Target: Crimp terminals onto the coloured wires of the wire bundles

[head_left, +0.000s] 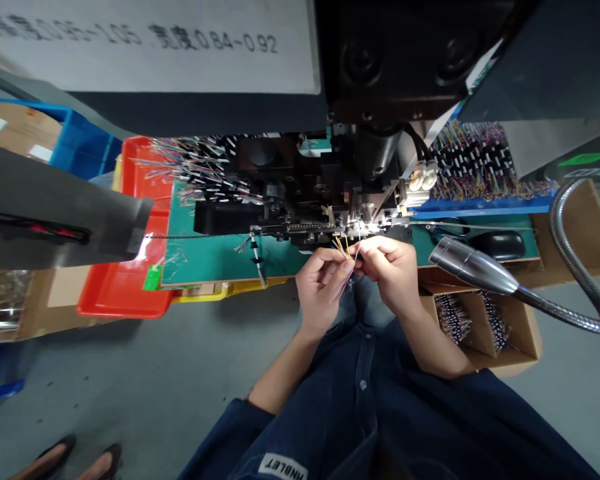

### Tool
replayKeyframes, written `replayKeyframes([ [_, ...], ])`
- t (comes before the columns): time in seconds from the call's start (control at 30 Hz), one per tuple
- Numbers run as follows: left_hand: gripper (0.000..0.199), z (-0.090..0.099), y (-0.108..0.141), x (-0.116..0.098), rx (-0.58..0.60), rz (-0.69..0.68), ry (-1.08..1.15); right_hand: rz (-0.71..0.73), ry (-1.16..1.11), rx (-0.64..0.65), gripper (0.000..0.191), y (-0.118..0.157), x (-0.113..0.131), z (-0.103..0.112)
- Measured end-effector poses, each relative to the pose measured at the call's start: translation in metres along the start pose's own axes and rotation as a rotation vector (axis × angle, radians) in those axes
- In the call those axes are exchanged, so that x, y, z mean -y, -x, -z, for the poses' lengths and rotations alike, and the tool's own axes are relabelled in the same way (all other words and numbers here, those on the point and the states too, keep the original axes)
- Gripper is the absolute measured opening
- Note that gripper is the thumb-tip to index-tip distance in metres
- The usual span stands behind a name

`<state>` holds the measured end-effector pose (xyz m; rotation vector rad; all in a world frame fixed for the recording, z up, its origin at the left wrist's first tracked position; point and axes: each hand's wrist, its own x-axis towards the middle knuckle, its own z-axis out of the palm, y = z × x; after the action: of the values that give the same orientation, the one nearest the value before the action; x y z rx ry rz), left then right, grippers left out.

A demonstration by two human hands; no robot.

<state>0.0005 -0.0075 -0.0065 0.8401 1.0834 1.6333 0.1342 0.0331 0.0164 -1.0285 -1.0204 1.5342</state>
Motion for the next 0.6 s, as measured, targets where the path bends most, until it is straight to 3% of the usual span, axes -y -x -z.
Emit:
replayKeyframes([
  [0.3, 0.026, -0.0042, -0.0029, -0.0032, -0.039, -0.002, 0.038, -0.073, -0.084, -0.054, 0.032, -0.0044, 0.005, -0.0078],
  [0.6, 0.026, -0.0028, -0.0029, -0.0009, -0.044, 0.0, 0.049, -0.081, -0.024, -0.082, 0.032, -0.0041, 0.0064, -0.0089],
])
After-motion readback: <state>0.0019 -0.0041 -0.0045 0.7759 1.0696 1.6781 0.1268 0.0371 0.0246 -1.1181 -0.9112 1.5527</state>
